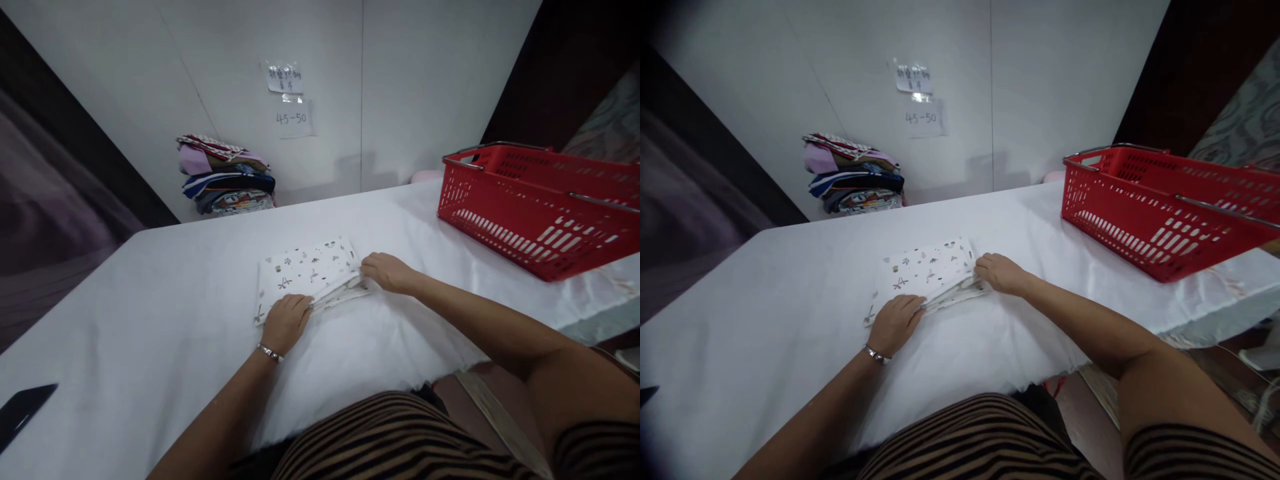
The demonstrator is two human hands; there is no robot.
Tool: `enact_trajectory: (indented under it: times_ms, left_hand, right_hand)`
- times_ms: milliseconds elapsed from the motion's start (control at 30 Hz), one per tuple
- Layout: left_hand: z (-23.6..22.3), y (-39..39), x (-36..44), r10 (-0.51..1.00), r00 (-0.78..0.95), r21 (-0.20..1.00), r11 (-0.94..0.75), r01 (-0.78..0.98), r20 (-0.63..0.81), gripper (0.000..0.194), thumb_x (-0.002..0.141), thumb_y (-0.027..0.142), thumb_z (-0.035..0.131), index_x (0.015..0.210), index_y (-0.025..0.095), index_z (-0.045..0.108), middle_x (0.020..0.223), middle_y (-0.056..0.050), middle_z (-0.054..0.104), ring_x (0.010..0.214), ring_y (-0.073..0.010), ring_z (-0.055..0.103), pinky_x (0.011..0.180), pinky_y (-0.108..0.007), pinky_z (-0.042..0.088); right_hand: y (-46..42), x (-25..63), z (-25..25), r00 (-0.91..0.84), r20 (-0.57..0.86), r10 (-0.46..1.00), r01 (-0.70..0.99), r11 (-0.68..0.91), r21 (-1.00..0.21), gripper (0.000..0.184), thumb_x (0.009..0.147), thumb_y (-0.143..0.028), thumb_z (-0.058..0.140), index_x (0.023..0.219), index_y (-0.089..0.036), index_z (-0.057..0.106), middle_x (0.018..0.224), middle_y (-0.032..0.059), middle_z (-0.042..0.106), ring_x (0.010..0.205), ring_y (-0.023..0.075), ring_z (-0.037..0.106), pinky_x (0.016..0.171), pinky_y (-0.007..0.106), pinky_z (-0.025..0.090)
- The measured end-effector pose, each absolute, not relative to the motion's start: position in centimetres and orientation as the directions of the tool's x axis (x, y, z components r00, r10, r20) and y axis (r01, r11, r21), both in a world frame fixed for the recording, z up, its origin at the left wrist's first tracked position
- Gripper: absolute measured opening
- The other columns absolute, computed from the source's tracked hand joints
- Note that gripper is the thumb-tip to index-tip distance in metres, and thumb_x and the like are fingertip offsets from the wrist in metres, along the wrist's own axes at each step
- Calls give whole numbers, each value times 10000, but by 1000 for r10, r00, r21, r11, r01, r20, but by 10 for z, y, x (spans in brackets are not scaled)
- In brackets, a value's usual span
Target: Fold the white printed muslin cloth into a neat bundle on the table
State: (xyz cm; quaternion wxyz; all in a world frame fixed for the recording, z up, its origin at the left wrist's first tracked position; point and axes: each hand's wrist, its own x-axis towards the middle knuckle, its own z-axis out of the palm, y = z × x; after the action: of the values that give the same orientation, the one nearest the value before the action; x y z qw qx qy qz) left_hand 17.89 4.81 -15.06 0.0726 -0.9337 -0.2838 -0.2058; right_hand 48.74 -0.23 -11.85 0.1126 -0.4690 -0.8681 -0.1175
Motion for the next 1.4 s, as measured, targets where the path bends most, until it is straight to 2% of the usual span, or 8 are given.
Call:
enact_trajectory:
  times_ms: [100,267,500,767,967,1133,1233,1400]
  left_hand:
    - [-152,47,179,502,750,-10,-828,560,431,219,898,244,453,1054,205,602,985,-72,657,905,-207,579,782,-353,460]
    - [-154,46,179,494,752,-3,-835,550,435,224,897,230,448,1054,219,608,980,-70,656,911,-206,579,802,-361,458]
    - [-154,46,179,497,750,-1,-834,552,437,225,896,231,449,1055,204,605,985,-72,658,920,-210,575,802,-365,464]
    - [-152,44,178,502,752,13,-835,550,427,237,888,238,450,1070,208,598,1009,-76,652,941,-214,577,840,-381,465]
    - [-153,45,179,509,744,19,-831,557,433,236,893,256,454,1072,203,597,1021,-81,647,946,-219,570,819,-375,465]
    - [-154,45,179,515,744,22,-828,560,425,237,884,249,470,1083,202,592,1030,-80,642,955,-221,564,818,-372,466]
    - [-154,44,178,516,747,15,-826,563,418,234,891,246,462,1076,196,596,1023,-77,646,945,-219,562,836,-376,460]
    - [-156,44,178,521,744,13,-823,569,417,237,889,236,462,1081,194,596,1032,-75,646,958,-221,553,861,-384,449]
  right_hand:
    - [3,490,-122,-527,364,768,842,529,102,265,927,-151,341,1018,-152,589,956,112,580,865,213,457,713,336,353]
    - [-10,493,-142,-583,311,751,804,589,84,255,904,-95,357,1023,-164,571,938,95,578,839,202,465,720,327,375]
    - [-19,497,-136,-628,256,735,766,642,33,231,877,-177,441,1087,-143,532,1016,120,570,907,217,478,764,358,415]
    - [-10,500,-141,-569,245,785,798,599,-65,243,839,-141,493,1066,-167,576,1041,106,593,935,204,504,749,331,442]
    - [-6,496,-132,-629,198,752,775,627,85,221,889,-115,395,952,-156,603,897,83,597,833,195,488,701,315,412]
    - [2,493,-125,-554,355,753,831,528,174,270,925,-141,349,1038,-150,595,982,108,601,847,203,482,706,331,394]
    - [1,492,-135,-539,400,741,838,518,171,269,917,-131,360,1057,-139,589,985,118,602,857,208,483,711,333,399]
    - [-14,494,-153,-567,324,757,819,558,129,251,909,-124,369,1037,-137,584,963,111,600,862,206,487,713,325,411]
